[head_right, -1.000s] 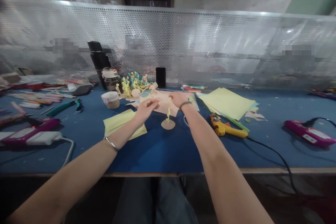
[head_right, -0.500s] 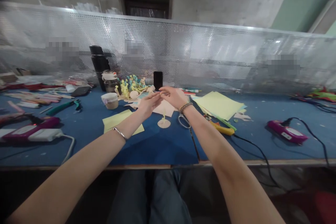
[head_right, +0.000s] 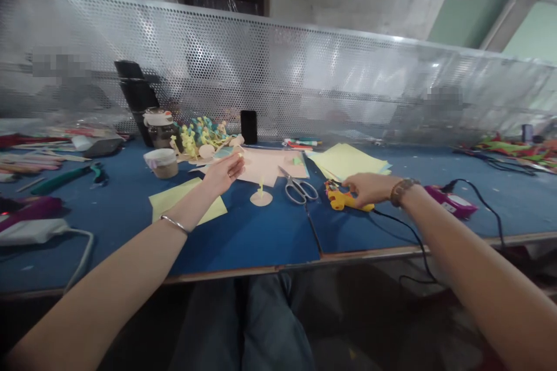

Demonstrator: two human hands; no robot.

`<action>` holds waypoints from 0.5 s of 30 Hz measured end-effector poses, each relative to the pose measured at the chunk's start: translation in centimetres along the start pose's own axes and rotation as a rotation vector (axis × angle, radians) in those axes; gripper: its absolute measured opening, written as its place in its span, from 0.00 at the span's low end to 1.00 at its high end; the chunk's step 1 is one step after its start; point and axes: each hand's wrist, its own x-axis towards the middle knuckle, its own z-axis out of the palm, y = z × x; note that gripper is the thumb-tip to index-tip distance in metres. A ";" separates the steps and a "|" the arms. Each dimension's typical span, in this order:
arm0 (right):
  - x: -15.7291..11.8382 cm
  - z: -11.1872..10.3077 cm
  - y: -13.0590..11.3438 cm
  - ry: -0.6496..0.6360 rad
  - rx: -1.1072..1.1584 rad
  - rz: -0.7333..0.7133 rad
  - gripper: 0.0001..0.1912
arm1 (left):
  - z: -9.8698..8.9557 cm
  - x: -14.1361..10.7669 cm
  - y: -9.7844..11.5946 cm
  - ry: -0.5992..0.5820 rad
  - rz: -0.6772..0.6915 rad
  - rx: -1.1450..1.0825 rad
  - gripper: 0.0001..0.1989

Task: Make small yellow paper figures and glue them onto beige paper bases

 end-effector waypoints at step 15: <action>2.5 -2.3 -6.1 0.326 0.800 -0.054 0.13 | 0.6 -0.8 0.0 -0.080 -0.125 -0.009 0.02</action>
